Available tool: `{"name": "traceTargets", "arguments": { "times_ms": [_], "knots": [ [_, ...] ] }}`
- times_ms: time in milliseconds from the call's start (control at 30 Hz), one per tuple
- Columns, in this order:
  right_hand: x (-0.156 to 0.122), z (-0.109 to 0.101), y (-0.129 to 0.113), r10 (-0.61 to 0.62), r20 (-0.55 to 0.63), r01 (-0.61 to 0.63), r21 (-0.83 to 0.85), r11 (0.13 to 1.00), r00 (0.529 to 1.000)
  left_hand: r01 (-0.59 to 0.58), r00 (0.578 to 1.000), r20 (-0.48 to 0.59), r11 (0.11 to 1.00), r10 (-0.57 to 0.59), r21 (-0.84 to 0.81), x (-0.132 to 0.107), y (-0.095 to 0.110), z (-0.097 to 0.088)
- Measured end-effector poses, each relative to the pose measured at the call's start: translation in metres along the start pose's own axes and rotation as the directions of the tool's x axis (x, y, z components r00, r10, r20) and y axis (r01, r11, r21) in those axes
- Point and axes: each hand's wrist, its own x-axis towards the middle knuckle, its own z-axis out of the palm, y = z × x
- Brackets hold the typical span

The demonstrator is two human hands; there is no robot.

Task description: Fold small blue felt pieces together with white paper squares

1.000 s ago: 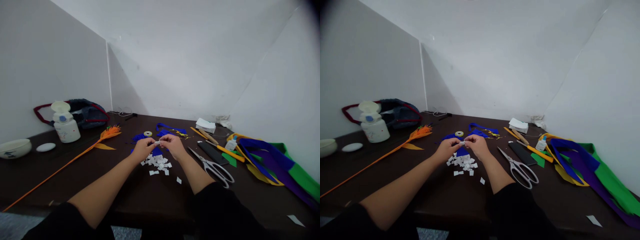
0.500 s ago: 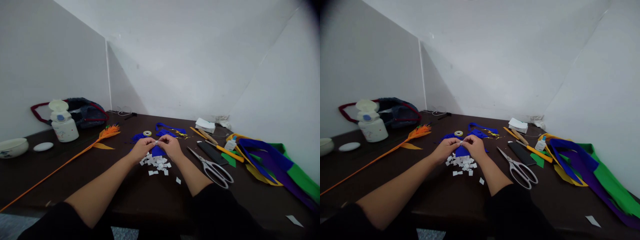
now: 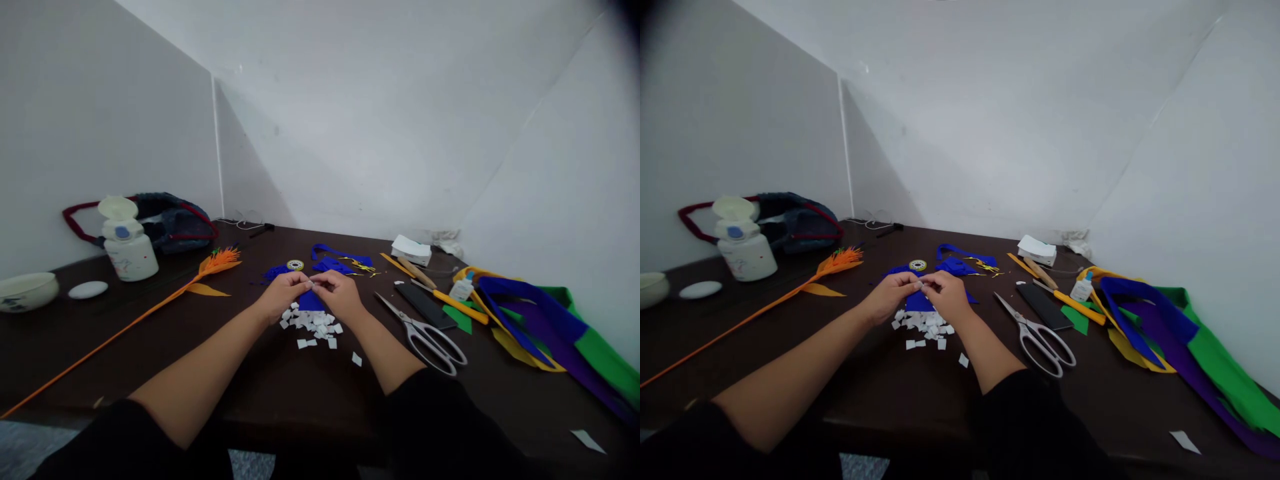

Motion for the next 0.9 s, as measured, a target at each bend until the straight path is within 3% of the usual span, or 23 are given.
{"name": "traceTargets", "arguments": {
  "times_ms": [200, 333, 500, 667, 800, 900],
  "knots": [
    [0.0007, -0.0014, 0.0010, 0.033, 0.095, -0.041, 0.089, 0.995, 0.995, 0.074, 0.994, 0.092, 0.985, -0.060, -0.154, -0.0011, -0.0003, -0.0016],
    [0.0006, -0.0003, -0.0001, -0.005, 0.105, -0.006, 0.103, 0.995, 0.994, 0.167, 0.981, 0.136, 0.958, -0.138, -0.232, -0.0026, -0.0009, -0.0030],
    [0.0006, 0.0003, 0.0002, -0.068, 0.096, 0.070, -0.019, 0.997, 0.993, 0.196, 0.976, 0.141, 0.956, -0.168, -0.217, -0.0024, -0.0014, -0.0047],
    [0.0013, -0.0008, 0.0033, -0.135, 0.109, 0.146, -0.107, 0.983, 0.985, 0.146, 0.986, 0.107, 0.973, -0.129, -0.177, -0.0002, -0.0026, -0.0034],
    [0.0006, -0.0012, 0.0046, -0.069, 0.079, 0.075, -0.077, 0.994, 0.994, 0.161, 0.984, 0.107, 0.969, -0.143, -0.189, -0.0003, -0.0013, -0.0028],
    [-0.0003, -0.0017, 0.0043, -0.038, 0.135, 0.038, 0.002, 0.999, 0.990, 0.232, 0.967, 0.155, 0.951, -0.202, -0.204, -0.0012, 0.0001, -0.0038]
  ]
}}
